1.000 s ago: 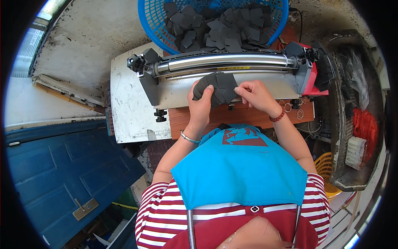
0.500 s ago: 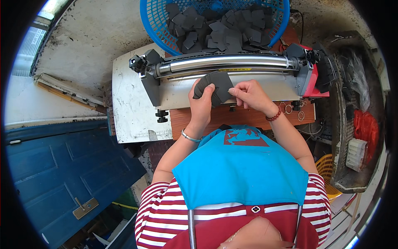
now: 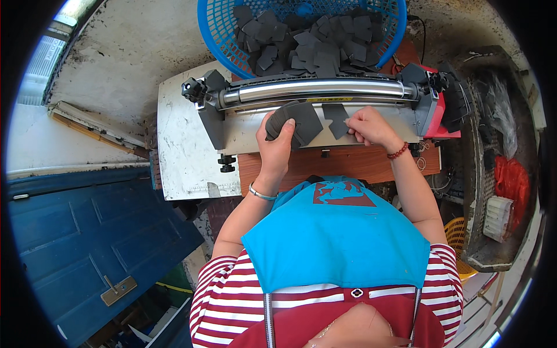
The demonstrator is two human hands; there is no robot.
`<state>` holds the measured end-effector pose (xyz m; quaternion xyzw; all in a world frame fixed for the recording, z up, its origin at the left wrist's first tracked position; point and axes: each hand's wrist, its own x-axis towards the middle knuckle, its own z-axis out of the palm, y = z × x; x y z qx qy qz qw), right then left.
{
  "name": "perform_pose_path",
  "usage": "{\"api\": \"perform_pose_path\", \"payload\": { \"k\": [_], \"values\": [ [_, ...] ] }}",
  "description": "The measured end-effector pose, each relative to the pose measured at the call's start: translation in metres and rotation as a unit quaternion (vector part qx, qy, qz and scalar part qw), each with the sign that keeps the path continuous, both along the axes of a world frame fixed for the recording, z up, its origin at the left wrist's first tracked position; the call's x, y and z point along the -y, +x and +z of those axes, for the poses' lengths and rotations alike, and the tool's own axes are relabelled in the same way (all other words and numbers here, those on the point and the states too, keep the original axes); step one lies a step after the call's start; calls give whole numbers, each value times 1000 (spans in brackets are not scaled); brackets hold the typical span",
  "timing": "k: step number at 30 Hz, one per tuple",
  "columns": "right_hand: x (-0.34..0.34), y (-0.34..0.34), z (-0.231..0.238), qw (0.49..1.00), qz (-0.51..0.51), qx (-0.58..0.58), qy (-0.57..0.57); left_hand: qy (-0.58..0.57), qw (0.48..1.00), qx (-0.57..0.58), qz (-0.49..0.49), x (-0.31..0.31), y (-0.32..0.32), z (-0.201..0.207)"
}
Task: Applying glue to small shoe components using a roller machine and then bundling them with a rubber band.
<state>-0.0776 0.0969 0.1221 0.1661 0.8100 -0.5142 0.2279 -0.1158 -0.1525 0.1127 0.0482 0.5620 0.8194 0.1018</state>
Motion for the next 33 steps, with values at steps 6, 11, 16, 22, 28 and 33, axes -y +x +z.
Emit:
{"api": "perform_pose_path", "payload": {
  "k": [6,11,16,22,28,33],
  "values": [
    [36,-2,10,991,-22,-112,-73,24,999,31,-3,-11,3,3],
    [17,-1,9,990,3,-39,-132,36,998,49,11,-1,-2,6],
    [12,-16,7,997,6,-61,45,13,999,35,14,0,-3,5],
    [43,-7,10,988,17,-128,-81,32,997,61,-18,-12,4,5],
    [39,-2,12,986,29,-72,-150,67,991,111,-20,-9,2,6],
    [12,-9,14,996,77,-15,-42,40,996,81,-17,-2,-2,-2]
  ]
}}
